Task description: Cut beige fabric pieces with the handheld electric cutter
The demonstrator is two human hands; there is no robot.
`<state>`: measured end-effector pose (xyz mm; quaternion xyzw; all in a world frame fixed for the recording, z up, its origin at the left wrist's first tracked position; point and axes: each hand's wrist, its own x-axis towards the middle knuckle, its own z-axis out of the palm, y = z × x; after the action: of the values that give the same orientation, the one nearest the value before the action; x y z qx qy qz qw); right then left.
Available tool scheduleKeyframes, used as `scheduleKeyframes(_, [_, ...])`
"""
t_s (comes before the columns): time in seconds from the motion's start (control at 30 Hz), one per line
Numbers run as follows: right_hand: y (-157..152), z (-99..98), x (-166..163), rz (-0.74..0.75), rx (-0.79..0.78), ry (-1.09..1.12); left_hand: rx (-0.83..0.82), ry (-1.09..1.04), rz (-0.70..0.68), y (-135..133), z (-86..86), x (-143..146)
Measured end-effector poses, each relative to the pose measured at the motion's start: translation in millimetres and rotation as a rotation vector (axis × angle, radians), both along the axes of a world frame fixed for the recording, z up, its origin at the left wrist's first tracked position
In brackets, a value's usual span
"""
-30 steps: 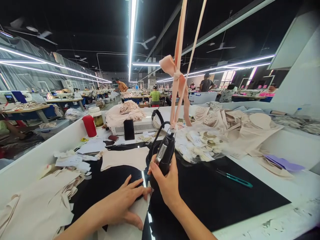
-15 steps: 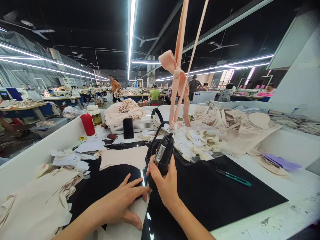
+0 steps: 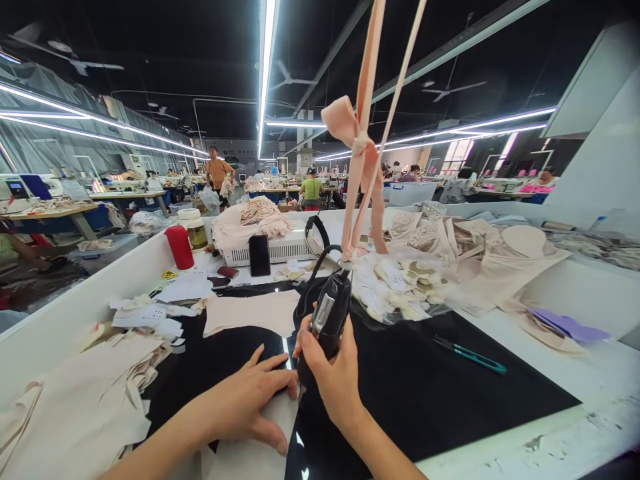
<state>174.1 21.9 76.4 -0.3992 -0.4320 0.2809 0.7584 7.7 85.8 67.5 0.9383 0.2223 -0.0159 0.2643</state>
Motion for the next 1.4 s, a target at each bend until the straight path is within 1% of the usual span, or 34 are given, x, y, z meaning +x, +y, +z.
scheduleKeyframes(0.23, [-10.8,-4.2,-3.9,0.062,0.025,0.011,0.006,0.076,-0.03,1.6,4.6,1.1])
scheduleKeyframes(0.4, [-11.6,-2.1,-6.6,0.027,-0.006,0.021,-0.003,0.063,-0.026,0.6,6.1,1.2])
scheduleKeyframes(0.53, [-16.5,-3.9,-8.0,0.126,-0.016,0.106,-0.036,0.054,-0.033,1.7,5.3,1.4])
scheduleKeyframes(0.63, [-22.3,-8.7,-9.9,0.177,-0.003,0.108,-0.025,0.05,-0.046,3.8,2.3,1.2])
scheduleKeyframes(0.77, [-25.8,-11.8,-12.6,0.174,0.011,0.1,0.02,0.058,-0.071,4.1,1.2,1.9])
scheduleKeyframes(0.93, [-26.5,-10.1,-14.0,0.19,0.026,0.081,0.052,0.094,-0.087,1.2,6.7,3.3])
scheduleKeyframes(1.03, [-27.4,-11.5,-15.2,0.198,0.04,0.072,0.046,0.074,-0.092,1.2,7.1,2.8])
scheduleKeyframes(1.2, [-28.3,-14.4,-18.8,0.182,0.03,0.062,0.014,0.0,-0.106,4.2,1.9,1.3])
scheduleKeyframes(1.3, [-27.6,-10.9,-19.3,0.152,0.023,0.062,-0.008,-0.022,-0.114,6.3,0.2,0.8])
scheduleKeyframes(1.4, [-26.2,-5.6,-16.8,0.134,0.012,0.092,-0.035,-0.002,-0.114,7.8,1.1,-0.1])
